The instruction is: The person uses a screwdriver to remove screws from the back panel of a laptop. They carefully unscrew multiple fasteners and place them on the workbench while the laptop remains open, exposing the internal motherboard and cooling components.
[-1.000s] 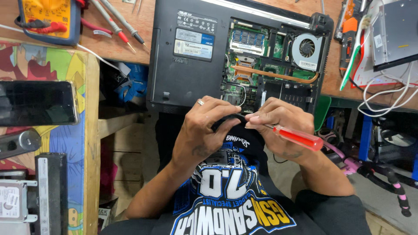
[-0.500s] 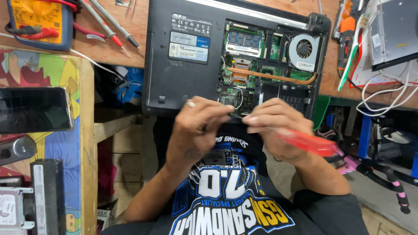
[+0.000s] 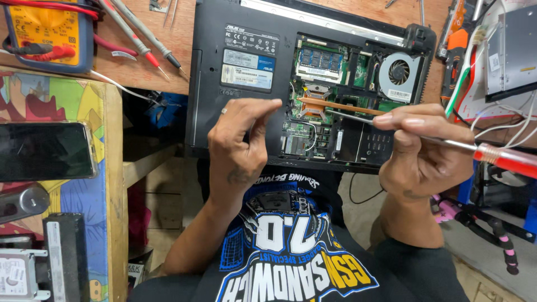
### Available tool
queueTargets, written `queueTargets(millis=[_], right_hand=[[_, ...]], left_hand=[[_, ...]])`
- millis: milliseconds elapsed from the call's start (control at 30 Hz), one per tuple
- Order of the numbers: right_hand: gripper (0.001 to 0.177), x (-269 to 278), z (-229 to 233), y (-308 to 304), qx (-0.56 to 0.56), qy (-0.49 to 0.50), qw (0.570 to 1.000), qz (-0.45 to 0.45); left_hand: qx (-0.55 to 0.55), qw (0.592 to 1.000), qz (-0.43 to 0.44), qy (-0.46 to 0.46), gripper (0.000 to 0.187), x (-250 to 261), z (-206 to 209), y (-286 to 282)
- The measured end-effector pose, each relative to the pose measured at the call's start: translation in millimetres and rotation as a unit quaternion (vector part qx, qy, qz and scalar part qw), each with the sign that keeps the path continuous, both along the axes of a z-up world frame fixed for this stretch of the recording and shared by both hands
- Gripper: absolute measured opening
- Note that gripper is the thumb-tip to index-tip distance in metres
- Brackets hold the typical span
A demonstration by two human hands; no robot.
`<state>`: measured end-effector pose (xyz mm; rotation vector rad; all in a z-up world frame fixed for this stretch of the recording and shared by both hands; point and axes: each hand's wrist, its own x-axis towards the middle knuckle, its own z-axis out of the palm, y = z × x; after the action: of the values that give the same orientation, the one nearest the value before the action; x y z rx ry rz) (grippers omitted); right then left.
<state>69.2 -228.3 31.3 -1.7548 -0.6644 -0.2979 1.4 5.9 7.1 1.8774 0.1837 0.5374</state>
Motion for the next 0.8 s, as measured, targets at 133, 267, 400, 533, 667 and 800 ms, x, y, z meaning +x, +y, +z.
queueTargets(millis=[133, 267, 400, 533, 667, 800], right_hand=[[0.020, 14, -6, -1, 0.016, 0.018, 1.000, 0.010], [0.021, 27, -12, -4, 0.022, 0.029, 0.999, 0.011], [0.021, 41, -15, -4, 0.016, 0.007, 1.000, 0.021], [0.020, 43, -15, 0, 0.013, 0.008, 1.000, 0.027], [0.020, 50, -9, 5, -0.020, -0.025, 0.999, 0.028], [0.021, 54, -1, 7, -0.033, -0.033, 0.998, 0.043]], left_hand=[[-0.010, 1.000, 0.009, 0.005, 0.022, 11, -4, 3], [-0.017, 1.000, 0.010, 0.013, 0.023, 13, -4, 4], [-0.021, 1.000, 0.006, 0.016, 0.027, 13, -4, 6], [-0.043, 0.999, 0.004, 0.022, 0.025, 13, -3, 7], [-0.105, 0.994, -0.012, 0.021, 0.023, 15, -1, 15], [-0.106, 0.994, 0.009, 0.026, 0.018, 15, 1, 39]])
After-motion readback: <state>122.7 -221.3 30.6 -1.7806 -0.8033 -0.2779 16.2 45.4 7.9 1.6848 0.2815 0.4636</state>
